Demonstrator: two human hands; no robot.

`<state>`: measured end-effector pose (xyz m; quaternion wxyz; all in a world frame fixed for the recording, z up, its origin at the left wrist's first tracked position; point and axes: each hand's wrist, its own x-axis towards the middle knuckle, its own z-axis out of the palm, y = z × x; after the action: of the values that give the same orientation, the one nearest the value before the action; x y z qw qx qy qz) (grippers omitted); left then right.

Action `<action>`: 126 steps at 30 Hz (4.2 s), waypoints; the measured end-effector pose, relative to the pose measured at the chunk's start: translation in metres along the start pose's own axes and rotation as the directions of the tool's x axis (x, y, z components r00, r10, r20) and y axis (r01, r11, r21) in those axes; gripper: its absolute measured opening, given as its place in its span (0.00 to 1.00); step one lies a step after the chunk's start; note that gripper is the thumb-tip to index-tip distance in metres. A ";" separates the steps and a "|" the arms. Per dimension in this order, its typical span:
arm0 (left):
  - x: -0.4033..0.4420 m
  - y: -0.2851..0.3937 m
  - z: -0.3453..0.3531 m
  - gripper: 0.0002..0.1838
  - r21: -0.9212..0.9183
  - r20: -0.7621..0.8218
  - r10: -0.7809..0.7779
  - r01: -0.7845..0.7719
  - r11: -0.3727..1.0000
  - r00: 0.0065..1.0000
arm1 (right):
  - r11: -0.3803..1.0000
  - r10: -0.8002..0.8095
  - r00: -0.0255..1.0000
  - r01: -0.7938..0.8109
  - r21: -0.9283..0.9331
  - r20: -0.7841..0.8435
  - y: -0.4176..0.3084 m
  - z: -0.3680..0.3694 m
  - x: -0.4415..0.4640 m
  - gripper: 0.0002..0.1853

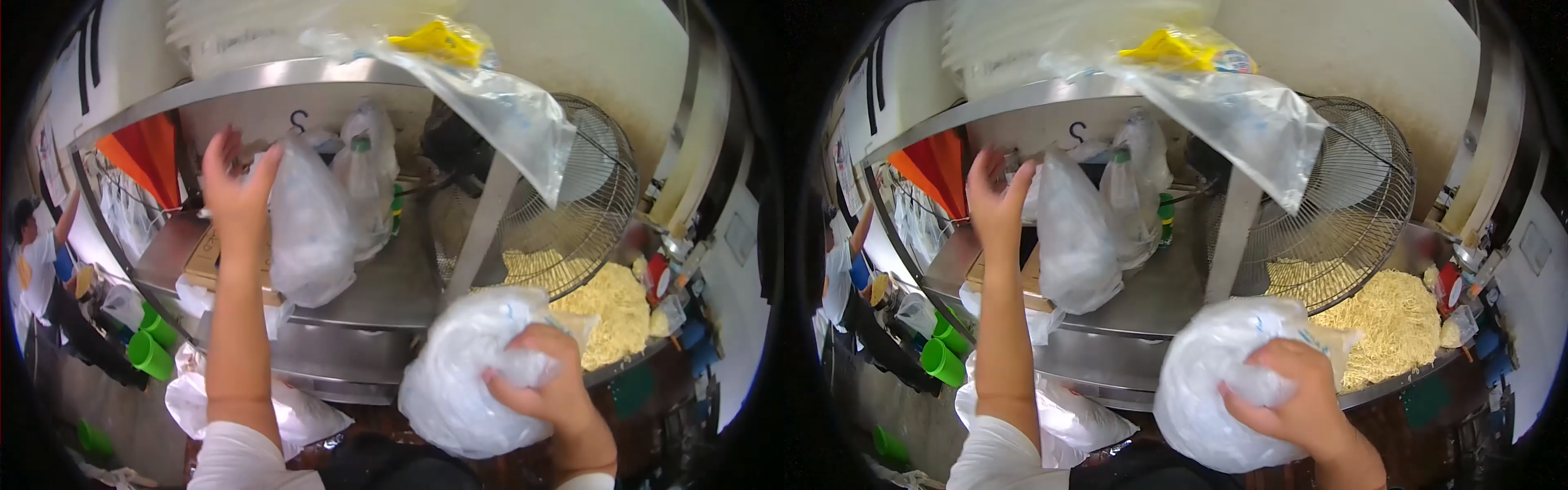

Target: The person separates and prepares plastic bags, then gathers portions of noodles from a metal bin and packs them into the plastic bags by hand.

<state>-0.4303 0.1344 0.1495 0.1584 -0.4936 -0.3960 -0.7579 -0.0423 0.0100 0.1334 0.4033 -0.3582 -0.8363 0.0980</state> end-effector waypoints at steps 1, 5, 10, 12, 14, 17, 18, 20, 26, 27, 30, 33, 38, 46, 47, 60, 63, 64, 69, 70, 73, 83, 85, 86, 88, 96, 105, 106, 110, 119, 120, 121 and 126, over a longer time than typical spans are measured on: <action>0.016 -0.033 0.011 0.37 0.006 0.042 -0.009 0.009 1.000 0.999 | 1.000 -0.026 1.000 0.025 0.018 0.012 -0.013 0.006 0.014 0.14; 0.011 -0.074 0.040 0.51 0.308 0.622 -0.466 0.351 0.884 0.629 | 0.994 -0.101 0.987 0.106 0.038 -0.123 -0.044 0.031 0.067 0.13; -0.004 -0.080 0.054 0.33 0.072 0.488 -0.492 0.529 0.846 0.721 | 0.996 0.052 0.996 -0.046 0.077 -0.073 -0.068 0.042 0.129 0.11; 0.007 -0.041 0.036 0.31 0.018 0.568 -0.400 0.475 0.880 0.719 | 0.998 0.035 0.994 -0.030 0.047 -0.101 -0.075 0.047 0.143 0.11; 0.024 -0.057 0.031 0.31 -0.006 0.579 -0.377 0.466 0.885 0.723 | 0.998 0.053 0.985 -0.056 -0.012 -0.162 -0.076 0.052 0.153 0.13; 0.057 -0.071 0.012 0.34 -0.108 0.403 -0.387 0.463 0.880 0.829 | 0.996 0.041 0.983 -0.056 -0.077 -0.180 -0.068 0.061 0.168 0.14; 0.075 -0.054 -0.012 0.31 -0.167 0.396 -0.502 0.598 0.784 0.769 | 0.991 0.028 0.988 -0.048 -0.126 -0.155 -0.063 0.064 0.173 0.15; 0.101 -0.044 -0.052 0.24 -0.286 0.411 -0.591 0.714 0.639 0.694 | 0.991 0.025 0.990 -0.043 -0.125 -0.142 -0.059 0.072 0.181 0.16; 0.153 -0.086 -0.168 0.22 -0.290 0.318 -0.556 0.637 0.714 0.768 | 0.986 0.056 0.990 -0.075 -0.147 -0.130 -0.029 0.093 0.205 0.18; 0.160 -0.097 -0.186 0.22 -0.236 0.299 -0.546 0.615 0.752 0.782 | 0.981 0.090 0.989 -0.109 -0.162 -0.120 -0.024 0.097 0.209 0.19; 0.169 -0.104 -0.222 0.20 -0.040 0.248 -0.472 0.495 0.868 0.846 | 0.979 0.054 0.990 -0.077 -0.187 -0.128 -0.003 0.115 0.219 0.20; 0.171 -0.113 -0.236 0.21 0.392 0.098 -0.346 0.283 0.875 0.933 | 0.992 0.082 0.986 -0.094 -0.080 -0.146 0.003 0.131 0.224 0.21; 0.156 -0.224 -0.270 0.25 0.697 -0.017 -0.185 0.145 0.703 0.983 | 0.953 0.133 0.976 -0.175 -0.249 -0.175 0.014 0.140 0.242 0.24; 0.172 -0.295 -0.301 0.29 0.647 -0.030 -0.400 0.323 0.691 0.916 | 0.948 0.238 0.969 -0.246 -0.201 -0.065 -0.006 0.133 0.242 0.32; 0.169 -0.294 -0.302 0.28 0.643 -0.020 -0.435 0.345 0.684 0.900 | 0.952 0.232 0.971 -0.238 -0.193 -0.052 -0.012 0.132 0.240 0.32; 0.116 -0.242 -0.262 0.45 0.517 -0.199 -0.075 0.170 0.839 0.977 | 0.946 0.050 0.996 -0.069 -0.317 -0.068 -0.016 0.091 0.162 0.35; 0.052 -0.149 -0.212 0.33 0.184 -0.095 0.052 -0.034 0.982 0.994 | 0.937 0.079 0.994 -0.101 -0.333 -0.081 -0.024 0.091 0.147 0.25; 0.026 -0.125 -0.201 0.32 0.102 -0.013 0.008 -0.006 0.995 1.000 | 0.942 -0.115 0.984 0.065 -0.328 -0.135 -0.010 0.094 0.147 0.12; -0.048 -0.030 -0.120 0.45 -0.255 0.488 -0.006 0.149 0.955 0.873 | 0.938 -0.260 0.895 0.145 -0.316 -0.362 -0.009 0.102 0.158 0.05; -0.052 -0.017 -0.100 0.51 -0.252 0.526 0.014 0.140 0.957 0.850 | 0.986 -0.162 0.835 0.154 -0.060 -0.526 -0.006 0.110 0.163 0.06; -0.059 -0.009 -0.051 0.65 -0.152 0.615 0.015 0.100 0.983 0.788 | 0.962 -0.056 0.756 0.217 0.169 -0.653 0.003 0.117 0.165 0.09; -0.086 -0.010 -0.002 0.68 -0.333 0.564 -0.127 0.366 0.869 0.816 | 0.968 -0.251 0.783 0.189 -0.167 -0.569 -0.005 0.117 0.157 0.05; -0.090 -0.019 0.003 0.68 -0.238 0.611 -0.065 0.262 0.935 0.789 | 0.981 -0.151 0.694 0.195 -0.017 -0.704 -0.010 0.120 0.159 0.07; -0.096 -0.022 0.003 0.68 -0.176 0.571 -0.082 0.220 0.959 0.817 | 0.980 -0.169 0.699 0.193 -0.044 -0.695 -0.009 0.121 0.157 0.09; -0.087 -0.009 -0.004 0.65 -0.109 0.550 -0.046 0.127 0.986 0.834 | 0.982 -0.083 0.723 0.176 0.067 -0.685 -0.008 0.126 0.154 0.09; -0.055 0.002 -0.015 0.40 0.011 0.594 0.112 -0.147 0.989 0.797 | 0.938 -0.278 0.501 0.324 -0.120 -0.820 -0.018 0.114 0.113 0.11; -0.099 0.018 -0.107 0.07 -0.703 0.414 -0.209 0.457 0.546 0.886 | 0.935 -0.030 0.832 0.219 0.279 -0.554 -0.014 0.107 -0.046 0.08; -0.099 0.026 -0.110 0.07 -0.655 0.596 -0.202 0.616 0.438 0.777 | 0.936 0.095 0.887 0.076 0.345 -0.452 -0.009 0.104 -0.060 0.08; -0.102 0.078 -0.084 0.20 -0.490 0.773 -0.206 0.771 0.407 0.600 | 0.821 0.385 0.878 -0.186 0.539 -0.284 0.026 0.087 -0.122 0.07; -0.102 0.163 0.078 0.08 0.193 0.592 -0.049 -0.083 0.978 0.804 | 0.599 0.728 0.640 -0.421 0.681 -0.246 0.125 -0.039 -0.286 0.06; -0.094 0.158 0.096 0.08 0.275 0.560 0.036 -0.227 0.934 0.827 | 0.589 0.753 0.600 -0.434 0.682 -0.270 0.133 -0.051 -0.300 0.06; -0.083 0.155 0.111 0.09 0.337 0.538 0.019 -0.235 0.912 0.843 | 0.552 0.786 0.552 -0.424 0.718 -0.278 0.143 -0.060 -0.314 0.05; -0.033 0.102 0.143 0.12 0.551 0.529 0.182 -0.499 0.669 0.829 | 0.488 0.827 0.469 -0.326 0.810 -0.310 0.174 -0.091 -0.349 0.06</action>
<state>-0.2617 0.1723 0.1950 0.3754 -0.6242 -0.5631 -0.3903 0.2618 -0.1120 -0.0962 0.7062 -0.4837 -0.3438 0.3862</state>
